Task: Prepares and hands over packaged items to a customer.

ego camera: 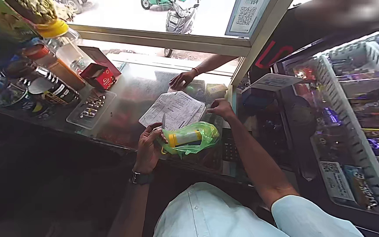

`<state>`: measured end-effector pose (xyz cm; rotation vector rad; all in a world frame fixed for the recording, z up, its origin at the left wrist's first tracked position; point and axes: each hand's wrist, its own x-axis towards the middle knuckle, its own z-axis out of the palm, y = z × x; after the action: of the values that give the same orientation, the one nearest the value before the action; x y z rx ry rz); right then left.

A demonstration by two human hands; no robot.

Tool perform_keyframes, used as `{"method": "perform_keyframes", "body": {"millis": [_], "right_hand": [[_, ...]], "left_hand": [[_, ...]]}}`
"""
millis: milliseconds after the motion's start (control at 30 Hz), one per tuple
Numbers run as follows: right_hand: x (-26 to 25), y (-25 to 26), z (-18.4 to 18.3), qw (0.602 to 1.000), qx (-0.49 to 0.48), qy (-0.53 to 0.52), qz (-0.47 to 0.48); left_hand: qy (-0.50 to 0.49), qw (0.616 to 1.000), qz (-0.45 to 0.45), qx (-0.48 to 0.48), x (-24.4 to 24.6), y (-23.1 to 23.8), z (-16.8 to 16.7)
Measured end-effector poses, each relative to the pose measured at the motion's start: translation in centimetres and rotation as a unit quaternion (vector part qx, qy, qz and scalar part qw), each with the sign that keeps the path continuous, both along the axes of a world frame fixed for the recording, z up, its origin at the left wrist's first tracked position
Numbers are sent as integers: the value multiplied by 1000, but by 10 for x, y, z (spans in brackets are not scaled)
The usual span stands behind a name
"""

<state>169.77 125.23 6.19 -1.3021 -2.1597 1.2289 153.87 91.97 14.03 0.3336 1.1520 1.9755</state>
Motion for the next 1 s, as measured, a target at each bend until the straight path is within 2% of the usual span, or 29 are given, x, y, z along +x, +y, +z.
{"method": "perform_keyframes", "body": {"millis": [33,67,133,167,200,233,267,300,367,433,500,600,667,767,900,1000], "right_hand": [[7,-2,11,989,-76,115,-51],[21,-3,30,943,-169,261,-116],[55,-4,73,782,-295,511,-200],[65,-2,88,720,-317,576,-221],[72,-1,98,691,-325,604,-227],[78,0,105,692,-321,607,-223],[80,-4,112,721,-300,589,-208],[78,-17,120,771,-262,554,-172],[69,-59,137,877,-142,459,3],[55,-103,148,921,-9,326,213],[28,-141,150,916,103,132,365],[-13,-167,130,858,144,-98,483],[-23,-170,119,839,145,-155,501],[-10,-158,125,855,125,-139,484],[24,-146,139,903,176,-181,346],[37,-151,140,922,180,-214,266]], "left_hand": [[9,1000,2,-2,0,-1,2],[22,1000,-6,-2,1,1,2],[34,999,-24,12,4,6,-3],[31,999,-29,19,2,7,-5],[25,999,-33,19,1,7,-7],[22,999,-36,17,1,7,-6],[23,999,-40,13,2,8,-5],[26,999,-42,8,4,8,-3],[34,998,-47,2,3,7,0],[21,998,-55,-2,2,9,-1],[13,998,-62,-2,0,12,1],[13,998,-57,-10,-2,13,4],[12,999,-51,-12,-3,12,5],[11,999,-47,-13,-8,9,5],[1,999,-54,-5,-13,6,6],[10,998,-61,0,-12,10,11]]}}
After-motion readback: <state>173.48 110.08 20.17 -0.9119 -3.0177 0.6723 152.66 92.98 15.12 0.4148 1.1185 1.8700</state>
